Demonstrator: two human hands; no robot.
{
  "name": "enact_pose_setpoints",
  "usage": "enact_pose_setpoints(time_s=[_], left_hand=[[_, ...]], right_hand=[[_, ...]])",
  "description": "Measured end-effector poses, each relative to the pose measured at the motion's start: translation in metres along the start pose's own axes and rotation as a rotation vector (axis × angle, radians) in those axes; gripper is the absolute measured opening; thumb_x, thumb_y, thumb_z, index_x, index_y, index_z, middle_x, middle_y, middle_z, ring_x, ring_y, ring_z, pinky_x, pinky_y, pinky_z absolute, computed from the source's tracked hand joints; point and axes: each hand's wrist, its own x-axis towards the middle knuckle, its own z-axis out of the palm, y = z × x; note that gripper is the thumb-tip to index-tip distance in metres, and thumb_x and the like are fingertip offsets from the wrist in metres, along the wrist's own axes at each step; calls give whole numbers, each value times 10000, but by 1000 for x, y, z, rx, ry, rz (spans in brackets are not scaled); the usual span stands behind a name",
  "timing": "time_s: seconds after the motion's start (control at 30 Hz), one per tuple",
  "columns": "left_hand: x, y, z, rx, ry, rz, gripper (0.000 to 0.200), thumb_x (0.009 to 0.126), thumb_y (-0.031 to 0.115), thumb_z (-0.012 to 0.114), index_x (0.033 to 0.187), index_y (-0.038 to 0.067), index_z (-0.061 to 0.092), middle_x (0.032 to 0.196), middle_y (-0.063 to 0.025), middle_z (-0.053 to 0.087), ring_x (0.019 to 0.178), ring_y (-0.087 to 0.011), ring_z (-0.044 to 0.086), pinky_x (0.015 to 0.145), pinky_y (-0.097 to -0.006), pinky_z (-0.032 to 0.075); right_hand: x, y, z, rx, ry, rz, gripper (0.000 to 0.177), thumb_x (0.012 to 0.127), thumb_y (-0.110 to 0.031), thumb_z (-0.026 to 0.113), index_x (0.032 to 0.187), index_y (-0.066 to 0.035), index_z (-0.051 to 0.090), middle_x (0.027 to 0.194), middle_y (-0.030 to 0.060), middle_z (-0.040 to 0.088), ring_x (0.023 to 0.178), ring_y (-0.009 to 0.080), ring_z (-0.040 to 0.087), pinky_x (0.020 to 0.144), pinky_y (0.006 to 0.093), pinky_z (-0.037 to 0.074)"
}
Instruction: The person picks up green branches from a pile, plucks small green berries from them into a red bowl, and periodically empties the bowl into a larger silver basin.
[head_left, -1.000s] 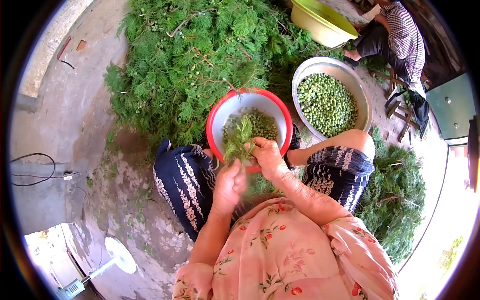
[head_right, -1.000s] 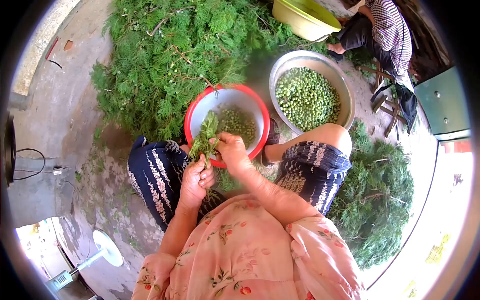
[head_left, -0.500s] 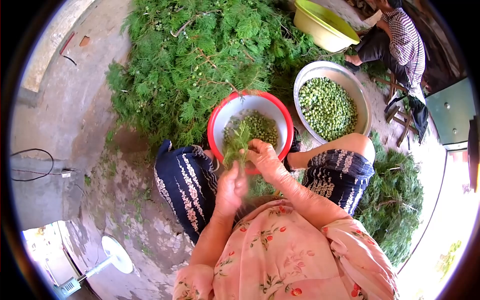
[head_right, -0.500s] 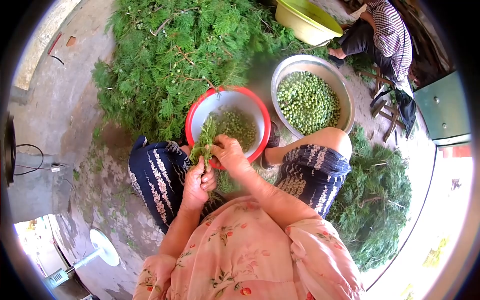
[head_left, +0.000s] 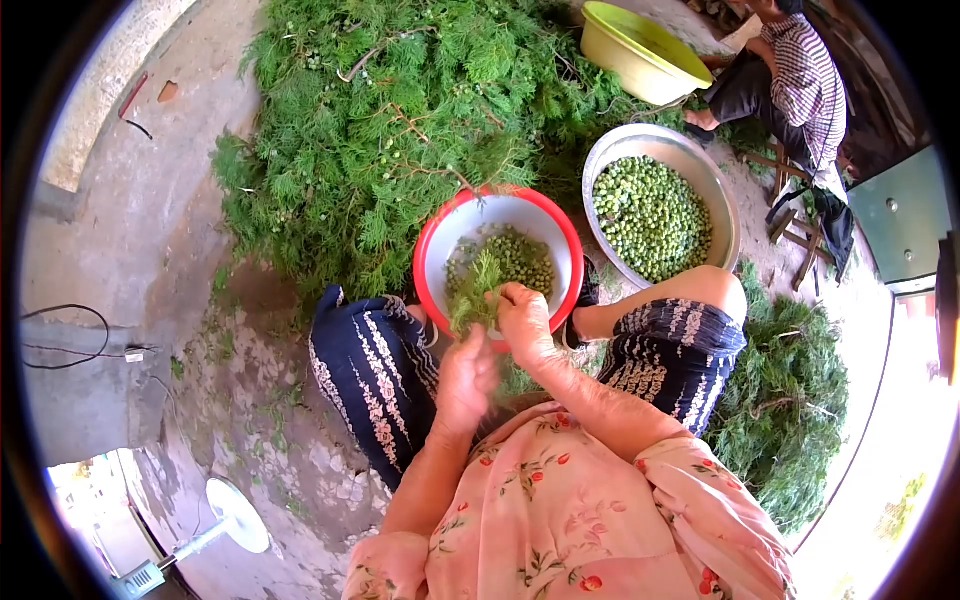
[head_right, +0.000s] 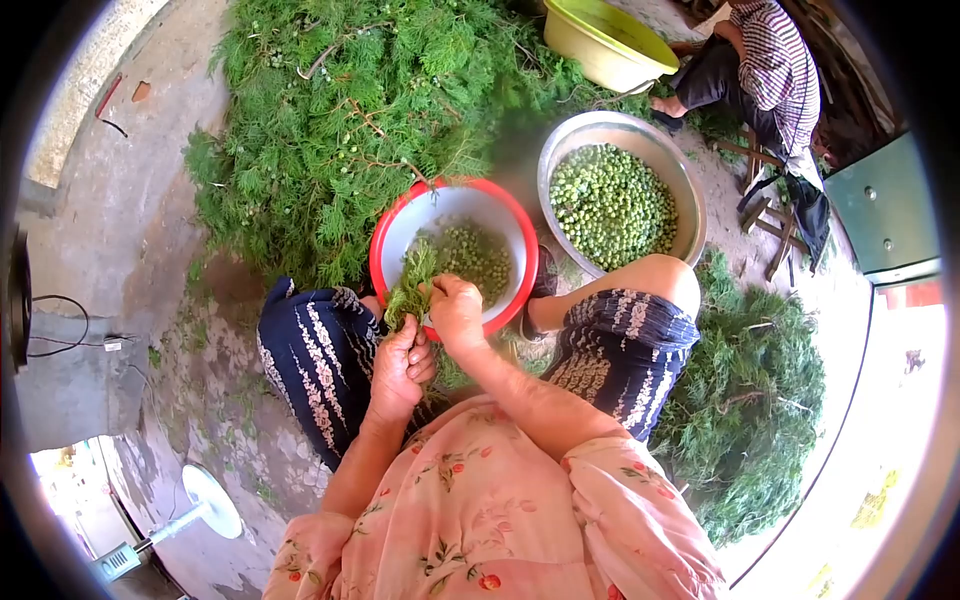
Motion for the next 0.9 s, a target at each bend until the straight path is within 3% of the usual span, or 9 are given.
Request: enact_pose_setpoints(time_s=[0.03, 0.2, 0.37, 0.47, 0.67, 0.77, 0.83, 0.87, 0.9], left_hand=[[0, 0, 1, -6, 4, 4, 349, 862, 408, 572, 713, 107, 479, 488, 45, 384, 345, -72, 281, 341, -209, 213], [2, 1, 1, -17, 10, 28, 351, 855, 409, 584, 716, 104, 478, 481, 43, 373, 346, -73, 282, 343, -213, 215], [-16, 7, 1, 139, 46, 128, 343, 858, 393, 588, 729, 92, 487, 492, 40, 384, 356, -67, 289, 349, -202, 215], [-13, 10, 4, 171, 146, 174, 325, 856, 370, 602, 736, 91, 486, 505, 38, 393, 369, -64, 303, 357, -185, 217], [-8, 10, 11, 244, 233, 324, 153, 851, 228, 631, 821, 97, 559, 608, 24, 497, 439, -42, 382, 372, -181, 239], [-1, 2, 0, 489, 249, 526, 128, 859, 155, 615, 907, 36, 602, 738, 5, 568, 583, -94, 491, 481, -236, 382], [6, -4, 1, 814, 278, 856, 171, 865, 143, 607, 970, 8, 611, 769, -1, 580, 647, -124, 519, 577, -273, 444], [7, -2, -3, 1036, 258, 885, 307, 840, 69, 601, 1136, 5, 554, 813, -40, 567, 754, -195, 548, 715, -305, 459], [6, -2, 0, 1176, 320, 964, 352, 821, 53, 604, 1164, 14, 536, 825, -58, 553, 765, -212, 550, 707, -307, 459]], right_hand=[[0, 0, 2, -118, 45, -183, 91, 848, -51, 548, 778, -25, 600, 568, 18, 507, 445, 85, 405, 413, 251, 321], [6, 17, 6, 2, -18, 273, 103, 853, -95, 566, 779, -36, 608, 620, 35, 538, 468, 100, 444, 411, 266, 345], [64, 30, -51, 326, 169, 509, 134, 813, -98, 595, 872, 17, 632, 755, 52, 616, 609, 119, 541, 492, 254, 445], [56, 5, -51, 180, 9, 321, 154, 810, -98, 595, 918, 1, 644, 738, 51, 598, 608, 119, 540, 493, 249, 440], [62, 48, -50, -396, 10, -82, 393, 741, -89, 626, 1117, 12, 573, 1037, 186, 610, 944, 284, 590, 842, 314, 452], [55, 36, -56, -513, -2, -97, 433, 748, -107, 633, 1158, 2, 547, 1100, 192, 590, 1002, 288, 575, 872, 327, 439], [44, 22, -60, -304, -163, 40, 447, 745, -118, 646, 1164, 1, 544, 1109, 192, 589, 1011, 278, 574, 877, 325, 440], [37, 10, -62, -199, -242, 106, 455, 744, -123, 653, 1168, 0, 542, 1114, 192, 589, 1015, 273, 573, 880, 325, 440], [25, -12, -63, -145, -407, 127, 472, 747, -151, 676, 1166, 18, 539, 1106, 186, 597, 1020, 240, 570, 887, 324, 440]])
